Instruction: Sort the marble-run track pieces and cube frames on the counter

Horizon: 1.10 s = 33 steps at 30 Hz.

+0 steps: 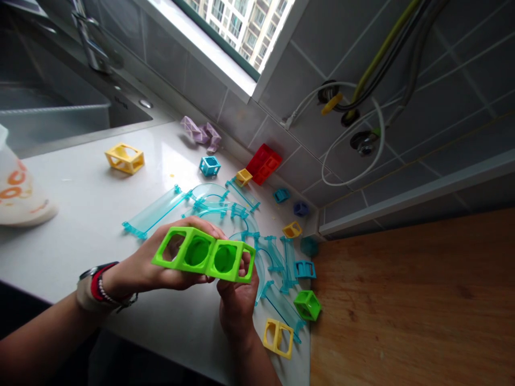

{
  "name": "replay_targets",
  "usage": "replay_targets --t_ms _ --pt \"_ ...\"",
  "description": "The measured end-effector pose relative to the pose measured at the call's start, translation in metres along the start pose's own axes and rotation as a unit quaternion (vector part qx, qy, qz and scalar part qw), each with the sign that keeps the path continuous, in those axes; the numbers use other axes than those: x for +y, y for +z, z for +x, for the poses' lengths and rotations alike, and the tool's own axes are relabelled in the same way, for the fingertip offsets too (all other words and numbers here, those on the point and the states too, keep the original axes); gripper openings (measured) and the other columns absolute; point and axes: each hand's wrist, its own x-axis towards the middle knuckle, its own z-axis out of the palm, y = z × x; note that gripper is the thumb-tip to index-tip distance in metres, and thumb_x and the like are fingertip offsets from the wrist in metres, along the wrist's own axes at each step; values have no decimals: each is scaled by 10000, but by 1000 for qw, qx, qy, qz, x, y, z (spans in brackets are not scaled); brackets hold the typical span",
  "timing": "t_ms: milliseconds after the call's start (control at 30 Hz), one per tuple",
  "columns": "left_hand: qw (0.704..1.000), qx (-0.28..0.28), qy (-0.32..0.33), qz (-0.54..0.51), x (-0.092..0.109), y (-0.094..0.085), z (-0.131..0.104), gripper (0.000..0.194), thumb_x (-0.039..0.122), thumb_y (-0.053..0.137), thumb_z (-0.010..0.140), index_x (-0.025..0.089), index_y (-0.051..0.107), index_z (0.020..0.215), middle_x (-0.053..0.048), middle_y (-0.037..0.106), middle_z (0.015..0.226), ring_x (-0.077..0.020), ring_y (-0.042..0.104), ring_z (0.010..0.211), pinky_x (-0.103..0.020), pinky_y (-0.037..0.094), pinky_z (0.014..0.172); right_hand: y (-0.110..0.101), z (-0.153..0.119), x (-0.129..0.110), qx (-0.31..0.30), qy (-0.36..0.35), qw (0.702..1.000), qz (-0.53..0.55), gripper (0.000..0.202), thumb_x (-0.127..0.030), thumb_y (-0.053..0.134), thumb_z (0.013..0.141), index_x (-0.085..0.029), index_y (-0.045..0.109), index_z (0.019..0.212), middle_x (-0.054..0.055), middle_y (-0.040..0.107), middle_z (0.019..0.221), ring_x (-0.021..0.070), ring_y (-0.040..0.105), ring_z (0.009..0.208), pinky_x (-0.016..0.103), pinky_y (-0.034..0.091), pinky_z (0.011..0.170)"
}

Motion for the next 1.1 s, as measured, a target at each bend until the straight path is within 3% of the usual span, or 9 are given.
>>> replay_targets --t_ms 200,367,800,1100 --pt "999 -7 -25 36 2 -3 1 520 270 906 704 204 648 1151 -44 705 1069 -233 700 950 -303 569 803 1 -1 -1 -20 -2 999 -25 474 -421 879 768 -258 630 1137 24 649 962 180 643 827 316 551 760" --pt "999 -11 -5 46 0 -3 1 532 255 895 710 213 640 1175 -45 695 1115 -244 690 1009 -317 557 852 0 -1 0 -23 0 998 -50 430 -403 870 774 -247 621 1087 13 640 894 162 614 730 311 549 710" --pt "1000 4 -8 20 0 -2 1 539 249 908 698 199 638 1163 -58 691 1096 -234 689 974 -299 570 805 4 0 -2 -33 15 999 -28 514 -398 887 758 -264 629 1182 42 692 991 195 686 840 327 568 763" --pt "997 74 -31 0 1 1 0 621 208 920 664 216 604 1199 -89 684 1145 -308 706 1066 -375 612 843 12 3 -6 -36 30 998 -42 657 -489 893 732 -247 610 1273 110 729 1137 294 717 1035 475 591 912"
